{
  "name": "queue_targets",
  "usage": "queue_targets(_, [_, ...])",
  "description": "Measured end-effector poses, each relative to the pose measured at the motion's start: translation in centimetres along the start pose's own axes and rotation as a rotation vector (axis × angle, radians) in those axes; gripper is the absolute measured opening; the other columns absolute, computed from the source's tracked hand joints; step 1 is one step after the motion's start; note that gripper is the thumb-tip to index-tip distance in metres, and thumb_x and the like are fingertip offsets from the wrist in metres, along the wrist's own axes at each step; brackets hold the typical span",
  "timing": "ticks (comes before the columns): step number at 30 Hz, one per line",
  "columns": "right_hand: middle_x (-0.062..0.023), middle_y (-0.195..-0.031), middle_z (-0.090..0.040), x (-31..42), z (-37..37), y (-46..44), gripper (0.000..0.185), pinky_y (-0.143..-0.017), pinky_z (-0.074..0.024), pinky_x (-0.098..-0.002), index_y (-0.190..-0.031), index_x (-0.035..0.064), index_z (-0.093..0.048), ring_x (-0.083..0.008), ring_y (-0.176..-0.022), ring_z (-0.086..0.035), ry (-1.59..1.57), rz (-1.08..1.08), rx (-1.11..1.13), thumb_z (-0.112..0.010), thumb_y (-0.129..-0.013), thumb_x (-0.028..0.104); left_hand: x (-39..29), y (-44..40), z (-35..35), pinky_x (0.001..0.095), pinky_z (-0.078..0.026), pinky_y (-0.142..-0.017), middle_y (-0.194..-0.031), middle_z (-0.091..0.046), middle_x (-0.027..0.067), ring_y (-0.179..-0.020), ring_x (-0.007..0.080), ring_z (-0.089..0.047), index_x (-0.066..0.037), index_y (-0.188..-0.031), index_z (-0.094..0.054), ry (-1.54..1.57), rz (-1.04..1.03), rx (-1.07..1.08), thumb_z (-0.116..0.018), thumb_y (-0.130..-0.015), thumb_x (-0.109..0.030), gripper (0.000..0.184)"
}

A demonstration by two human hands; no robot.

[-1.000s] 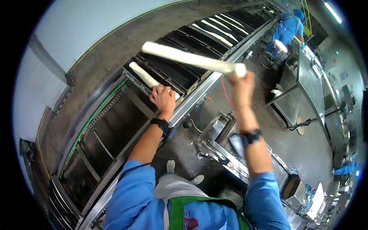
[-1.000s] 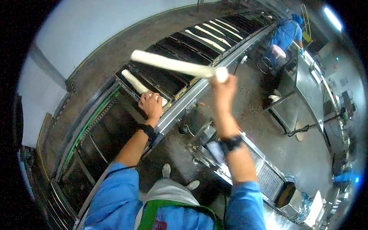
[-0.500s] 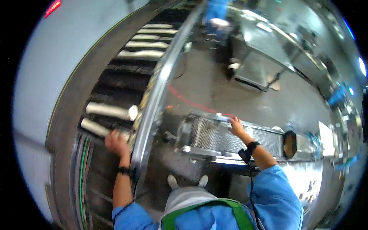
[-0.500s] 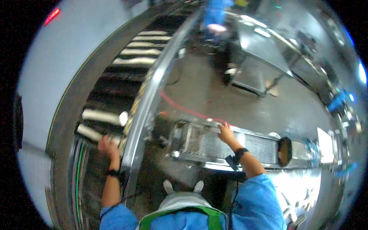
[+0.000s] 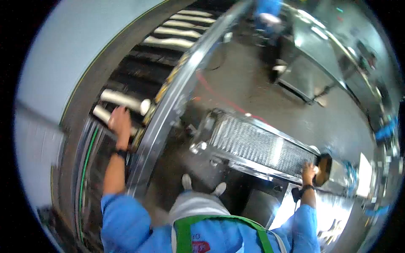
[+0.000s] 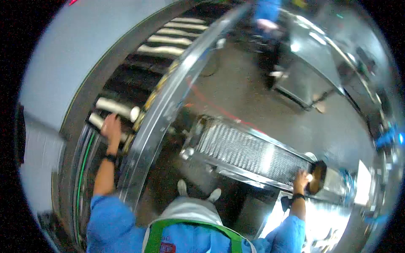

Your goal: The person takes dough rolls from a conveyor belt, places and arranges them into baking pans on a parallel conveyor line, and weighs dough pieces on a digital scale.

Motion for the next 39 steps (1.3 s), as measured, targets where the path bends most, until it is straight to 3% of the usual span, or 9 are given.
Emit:
queue_targets(5, [-0.009,-0.121,-0.033,-0.5,-1.9,-2.8,0.051,-0.084,-0.0324,-0.0488,-0.117,0.021,-0.036,-0.0301,-0.111,-0.032,0.016,0.031,-0.185,-0.055,-0.07,0.023,-0.9,-1.0,0.0,0.0517,-0.021,-0.085,-0.105,-0.052,0.0053,-0.108,0.0253,-0.036,-0.011,-0.104,-0.051,0.064,0.098,0.461,-0.042,-0.077,-0.034,0.037])
queue_targets(9, [-0.0119,-0.118,-0.035,-0.2,-0.8,-3.4,0.041,-0.08,-0.0376,-0.0446,-0.11,0.0176,-0.042,-0.0309,-0.111,-0.031,-0.087,0.035,-0.202,-0.052,-0.071,0.023,-1.4,-0.6,0.7,0.0502,-0.016,-0.091,-0.114,-0.045,0.0074,-0.115,0.0291,-0.026,-0.011,-0.112,-0.045,-0.15,0.069,0.651,-0.043,-0.074,-0.045,0.051])
queue_targets(13, [-0.0178,-0.089,-0.054,0.7,2.5,-4.8,0.024,-0.07,-0.0428,-0.0391,-0.089,0.0069,-0.052,-0.0333,-0.086,-0.051,-0.127,0.238,-0.299,-0.053,-0.067,0.014,0.5,2.0,0.6,0.0479,-0.011,-0.095,-0.127,-0.028,0.0068,-0.12,0.033,-0.015,-0.012,-0.123,-0.03,-0.251,0.06,0.582,-0.047,-0.07,-0.05,0.067])
queue_targets(15, [-0.0182,-0.07,-0.055,-1.2,5.4,-5.8,0.023,-0.053,-0.0441,-0.0383,-0.08,0.0021,-0.051,-0.0328,-0.059,-0.055,-0.405,0.4,-0.57,-0.057,-0.059,0.009,0.5,2.8,0.2,0.0489,-0.013,-0.094,-0.124,-0.031,0.0094,-0.118,0.0344,-0.019,-0.011,-0.119,-0.036,-0.175,0.173,0.529,-0.048,-0.07,-0.045,0.061])
queue_targets(19, [-0.0052,-0.075,-0.051,-4.2,18.3,0.5,0.032,-0.044,-0.0426,-0.0287,-0.093,0.0035,-0.047,-0.0144,-0.055,-0.051,-1.212,0.266,-0.274,-0.059,-0.063,0.005,-2.3,3.3,1.0,0.0447,-0.026,-0.087,-0.106,-0.046,0.0174,-0.105,0.0329,-0.038,-0.001,-0.109,-0.042,0.133,0.608,0.54,-0.046,-0.074,-0.032,0.047])
queue_targets(22, [-0.0025,-0.082,-0.049,-4.0,27.0,5.1,0.029,-0.051,-0.0392,-0.0225,-0.097,0.0033,-0.044,-0.0101,-0.066,-0.048,-1.531,0.613,-0.431,-0.053,-0.071,0.009,-3.5,7.4,-1.2,0.0425,-0.029,-0.086,-0.104,-0.048,0.0176,-0.098,0.0293,-0.045,0.006,-0.115,-0.03,0.029,0.563,0.119,-0.047,-0.076,-0.027,0.054])
queue_targets(29, [-0.0036,-0.083,-0.049,8.2,44.1,19.6,0.046,-0.048,-0.0418,-0.0188,-0.107,0.0045,-0.039,-0.0101,-0.07,-0.05,-1.864,0.988,-0.349,-0.057,-0.068,0.02,-4.2,9.7,3.6,0.0417,-0.029,-0.086,-0.111,-0.043,0.018,-0.102,0.0288,-0.043,0.005,-0.116,-0.031,0.099,0.697,0.075,-0.045,-0.078,-0.021,0.048])
queue_targets(36, [-0.0081,-0.089,-0.049,32.6,48.1,28.7,0.027,-0.061,-0.0482,-0.028,-0.098,0.0041,-0.041,-0.017,-0.078,-0.053,-2.045,1.423,0.178,-0.05,-0.072,0.009,-2.6,9.8,3.5,0.0411,-0.03,-0.085,-0.111,-0.043,0.0183,-0.102,0.0269,-0.043,0.006,-0.114,-0.032,0.098,0.666,0.02,-0.046,-0.076,-0.02,0.048])
queue_targets(39, [-0.0092,-0.104,-0.045,44.9,43.1,28.7,0.043,-0.083,-0.0371,-0.0322,-0.111,0.0063,-0.035,-0.0199,-0.093,-0.046,-1.438,1.61,0.373,-0.055,-0.073,0.011,-3.1,9.4,2.8,0.041,-0.03,-0.086,-0.111,-0.042,0.0197,-0.103,0.0268,-0.042,0.008,-0.113,-0.032,0.13,0.642,0.033,-0.046,-0.076,-0.02,0.048])
Point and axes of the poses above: each hand's wrist, its own y-axis away from the middle knuckle, its own z-axis out of the back of the hand, x = y × z, the point moved 4 cm from there along -y, towards the middle knuckle
